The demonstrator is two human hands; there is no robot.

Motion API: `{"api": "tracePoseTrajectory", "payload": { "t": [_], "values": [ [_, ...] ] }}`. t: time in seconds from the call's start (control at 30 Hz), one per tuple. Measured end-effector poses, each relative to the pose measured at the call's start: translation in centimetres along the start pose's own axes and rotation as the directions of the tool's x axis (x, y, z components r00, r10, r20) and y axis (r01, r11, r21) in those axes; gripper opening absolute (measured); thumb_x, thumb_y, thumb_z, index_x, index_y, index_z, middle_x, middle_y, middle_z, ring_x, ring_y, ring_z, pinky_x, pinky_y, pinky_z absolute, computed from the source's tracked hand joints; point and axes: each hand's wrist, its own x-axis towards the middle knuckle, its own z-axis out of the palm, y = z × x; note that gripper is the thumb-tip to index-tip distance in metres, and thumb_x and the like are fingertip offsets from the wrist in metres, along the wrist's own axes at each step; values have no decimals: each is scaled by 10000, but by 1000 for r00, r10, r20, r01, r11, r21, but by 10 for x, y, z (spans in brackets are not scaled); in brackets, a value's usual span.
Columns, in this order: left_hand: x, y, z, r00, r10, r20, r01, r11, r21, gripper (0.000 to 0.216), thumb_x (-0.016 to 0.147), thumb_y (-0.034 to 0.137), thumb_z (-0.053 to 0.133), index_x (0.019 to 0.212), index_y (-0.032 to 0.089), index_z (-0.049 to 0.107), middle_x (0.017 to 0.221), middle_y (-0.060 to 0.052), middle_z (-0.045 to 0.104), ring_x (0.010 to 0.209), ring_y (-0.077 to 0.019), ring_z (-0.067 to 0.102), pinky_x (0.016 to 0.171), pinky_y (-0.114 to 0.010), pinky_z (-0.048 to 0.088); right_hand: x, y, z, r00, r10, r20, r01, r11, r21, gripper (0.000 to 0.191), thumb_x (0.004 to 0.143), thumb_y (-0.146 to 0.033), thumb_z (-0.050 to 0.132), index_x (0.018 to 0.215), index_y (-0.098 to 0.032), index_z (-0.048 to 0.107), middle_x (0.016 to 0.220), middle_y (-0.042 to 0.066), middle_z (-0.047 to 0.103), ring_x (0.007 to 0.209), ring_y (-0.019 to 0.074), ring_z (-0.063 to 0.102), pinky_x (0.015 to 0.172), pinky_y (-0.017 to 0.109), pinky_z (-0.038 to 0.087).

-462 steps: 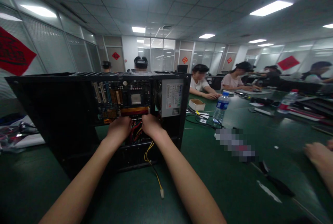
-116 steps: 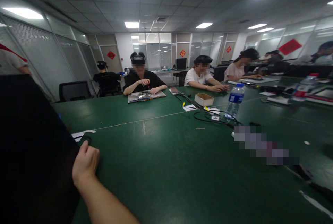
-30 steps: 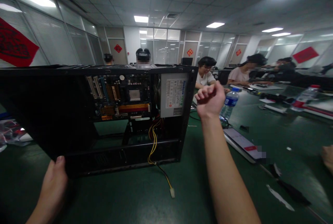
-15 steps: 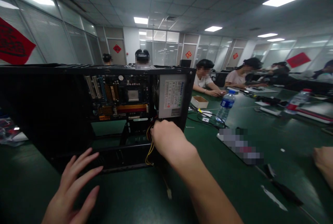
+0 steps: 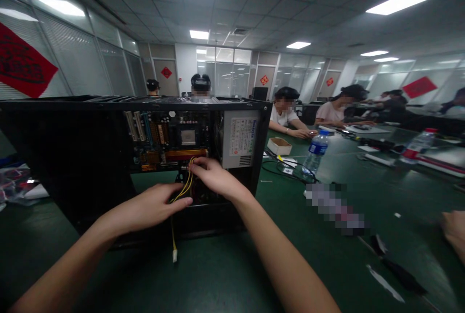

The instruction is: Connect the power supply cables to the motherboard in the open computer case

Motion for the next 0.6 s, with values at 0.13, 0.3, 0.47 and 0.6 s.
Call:
{"api": "tracePoseTrajectory", "payload": {
  "t": [0.13, 0.3, 0.47, 0.6],
  "values": [
    [15, 5, 9, 992, 72, -100, -79, 994, -72, 372, 923, 395, 550, 1201, 189, 688, 1241, -127, 719, 1128, -307, 669, 1045, -445, 481, -3, -10, 10, 996, 5, -93, 20, 965, 260, 313, 876, -405, 632, 1100, -187, 658, 1211, 105, 687, 1158, 247, 645, 1014, 387, 505],
    [27, -11, 7, 970, 56, -235, -129, 943, -308, 279, 909, 358, 530, 1031, 171, 698, 1163, -111, 733, 1115, -286, 659, 1074, -436, 459, -2, -12, 16, 970, -119, -212, 180, 938, 297, 378, 895, -428, 623, 1214, -225, 628, 1341, 81, 643, 1274, 231, 593, 1129, 396, 433],
    [27, -19, -5, 971, 29, -237, -155, 833, -531, 265, 866, 397, 622, 912, 148, 702, 1071, -89, 746, 1064, -274, 657, 1045, -414, 468, -1, -10, 13, 944, -282, -174, 295, 954, 52, 276, 969, -369, 524, 1169, -221, 645, 1257, 53, 673, 1246, 189, 587, 1131, 336, 410],
    [25, -15, -8, 969, -16, -247, -156, 734, -661, 305, 827, 408, 706, 983, 150, 753, 1083, -87, 761, 1114, -282, 650, 1051, -388, 450, -3, -9, 7, 966, -245, -87, 235, 966, -109, 270, 1009, -379, 468, 1118, -184, 618, 946, 39, 686, 787, 147, 639, 750, 273, 522]
  ]
}}
